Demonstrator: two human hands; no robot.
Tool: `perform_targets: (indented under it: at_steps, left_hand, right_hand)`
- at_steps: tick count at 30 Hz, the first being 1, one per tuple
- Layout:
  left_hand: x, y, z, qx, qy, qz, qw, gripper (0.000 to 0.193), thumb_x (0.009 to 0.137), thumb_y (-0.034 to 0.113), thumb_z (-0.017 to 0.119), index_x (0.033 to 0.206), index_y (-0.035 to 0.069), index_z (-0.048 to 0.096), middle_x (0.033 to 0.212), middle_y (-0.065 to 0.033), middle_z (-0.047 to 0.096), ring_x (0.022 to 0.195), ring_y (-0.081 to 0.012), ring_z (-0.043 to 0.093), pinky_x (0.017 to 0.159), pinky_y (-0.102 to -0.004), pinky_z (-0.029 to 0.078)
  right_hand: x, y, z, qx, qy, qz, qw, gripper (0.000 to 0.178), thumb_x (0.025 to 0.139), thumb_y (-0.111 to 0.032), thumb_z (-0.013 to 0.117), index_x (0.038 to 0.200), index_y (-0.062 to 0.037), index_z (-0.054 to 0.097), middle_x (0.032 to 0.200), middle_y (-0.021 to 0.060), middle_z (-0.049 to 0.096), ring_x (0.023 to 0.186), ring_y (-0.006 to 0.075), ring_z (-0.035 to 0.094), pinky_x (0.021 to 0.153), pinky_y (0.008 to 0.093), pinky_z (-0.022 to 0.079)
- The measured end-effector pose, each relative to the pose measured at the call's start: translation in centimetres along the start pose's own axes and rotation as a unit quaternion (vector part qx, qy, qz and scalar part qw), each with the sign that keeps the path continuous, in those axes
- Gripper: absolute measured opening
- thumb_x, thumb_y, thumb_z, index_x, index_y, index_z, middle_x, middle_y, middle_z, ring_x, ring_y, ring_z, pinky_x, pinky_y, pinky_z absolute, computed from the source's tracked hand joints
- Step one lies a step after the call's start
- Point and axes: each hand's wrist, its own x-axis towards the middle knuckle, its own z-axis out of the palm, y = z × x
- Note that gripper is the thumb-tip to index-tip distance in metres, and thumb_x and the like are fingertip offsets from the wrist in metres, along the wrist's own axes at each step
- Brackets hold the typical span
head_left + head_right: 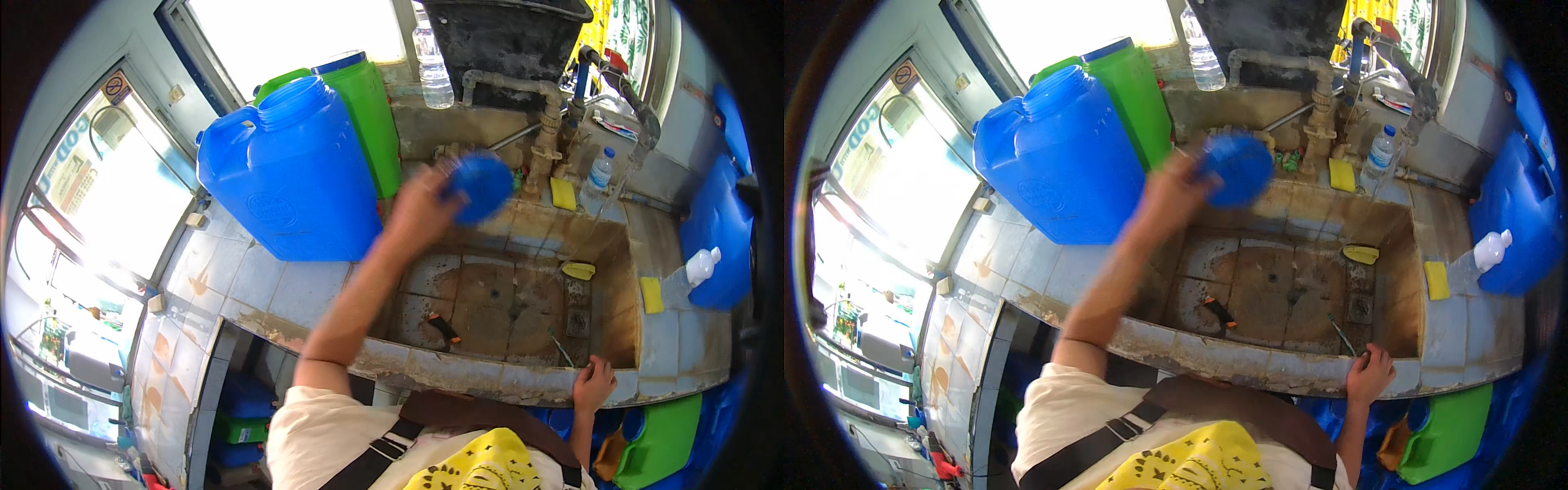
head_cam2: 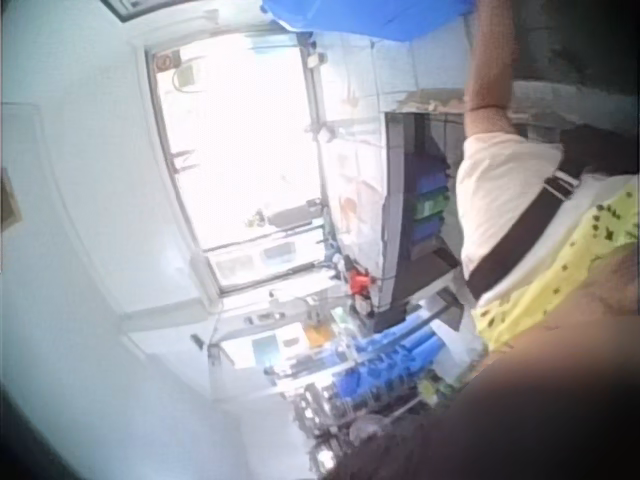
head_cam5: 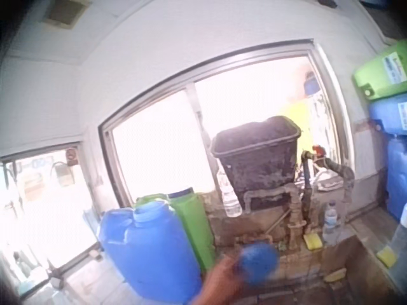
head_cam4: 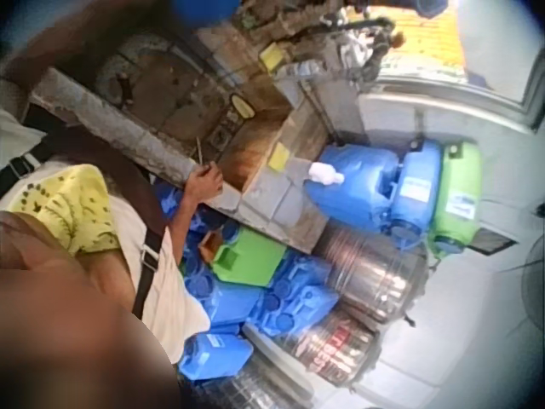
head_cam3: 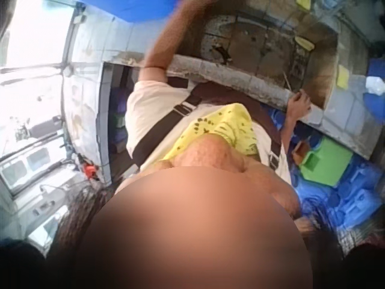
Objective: The person washes several large plastic jerrycans and their caps in a tiled sink. They rinse the containers under running water, scrub the exterior and interior with a sponge, and use a toothbrush to clean the cap threads. The person handles green and blue jerrycans one at a time, rinsing and scrubbing each before moving to the next.
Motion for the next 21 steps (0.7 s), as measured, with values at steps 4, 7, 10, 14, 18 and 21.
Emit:
perform_targets:
  at_steps: [4, 7, 10, 14, 18, 21]
  left_hand:
    - [8.5, 0.2, -18.5, -0.013, 0.223, -0.078, 0.972, 0.049, 0.088, 0.040, 0.062, 0.110, -0.004, 0.063, 0.079, -0.0149, 0.071, 0.066, -0.0188, 0.070, 0.063, -0.0317, 0.056]
    - [12.3, -3.1, -27.3, 0.013, 0.244, -0.224, 0.944, 0.051, 0.087, 0.041, 0.064, 0.098, -0.008, 0.067, 0.072, -0.0160, 0.069, 0.063, -0.0222, 0.070, 0.056, -0.0320, 0.057]
    - [13.4, -6.4, -30.1, 0.132, 0.085, -0.387, 0.909, 0.051, 0.086, 0.044, 0.066, 0.095, -0.006, 0.068, 0.071, -0.0163, 0.069, 0.063, -0.0230, 0.070, 0.054, -0.0325, 0.056]
    - [13.1, -6.6, -29.5, 0.281, 0.031, -0.359, 0.890, 0.068, 0.081, 0.061, 0.063, 0.094, -0.005, 0.067, 0.078, -0.0188, 0.067, 0.066, -0.0245, 0.068, 0.057, -0.0385, 0.055]
    - [14.1, -4.8, -26.6, 0.387, 0.048, -0.207, 0.897, 0.094, 0.075, 0.082, 0.048, 0.126, 0.005, 0.061, 0.111, -0.0254, 0.066, 0.103, -0.0351, 0.066, 0.088, -0.0484, 0.052]
    - [15.3, -5.2, -24.2, 0.321, -0.065, -0.199, 0.924, 0.090, 0.074, 0.081, 0.051, 0.138, 0.018, 0.053, 0.127, -0.0231, 0.059, 0.122, -0.0343, 0.056, 0.103, -0.0428, 0.044]
  right_hand:
    - [0.3, 0.0, 0.2, 0.004, 0.000, 0.005, 1.000, 0.022, 0.081, -0.014, 0.058, 0.103, -0.0120, 0.061, 0.104, 0.0074, 0.061, 0.103, 0.0293, 0.055, 0.090, 0.0464, 0.039]
    - [0.3, 0.1, 0.2, -0.006, -0.004, 0.005, 1.000, 0.020, 0.081, -0.014, 0.058, 0.101, -0.0121, 0.061, 0.102, 0.0073, 0.061, 0.101, 0.0294, 0.056, 0.089, 0.0460, 0.039]
    - [0.1, 0.2, 0.4, -0.007, -0.002, 0.002, 1.000, 0.017, 0.081, -0.014, 0.058, 0.098, -0.0119, 0.061, 0.099, 0.0071, 0.061, 0.100, 0.0294, 0.056, 0.088, 0.0457, 0.040]
    - [0.0, 0.2, 0.6, 0.000, 0.017, -0.005, 1.000, 0.014, 0.081, -0.013, 0.058, 0.094, -0.0120, 0.062, 0.096, 0.0068, 0.061, 0.099, 0.0295, 0.056, 0.087, 0.0457, 0.040]
    - [0.2, 0.0, 0.4, 0.002, 0.017, -0.004, 1.000, 0.012, 0.081, -0.013, 0.059, 0.092, -0.0123, 0.063, 0.095, 0.0068, 0.061, 0.099, 0.0294, 0.056, 0.087, 0.0457, 0.039]
    - [0.3, -0.1, 0.3, 0.009, 0.018, 0.005, 1.000, 0.011, 0.080, -0.013, 0.061, 0.091, -0.0121, 0.064, 0.093, 0.0069, 0.062, 0.098, 0.0296, 0.056, 0.087, 0.0459, 0.039]
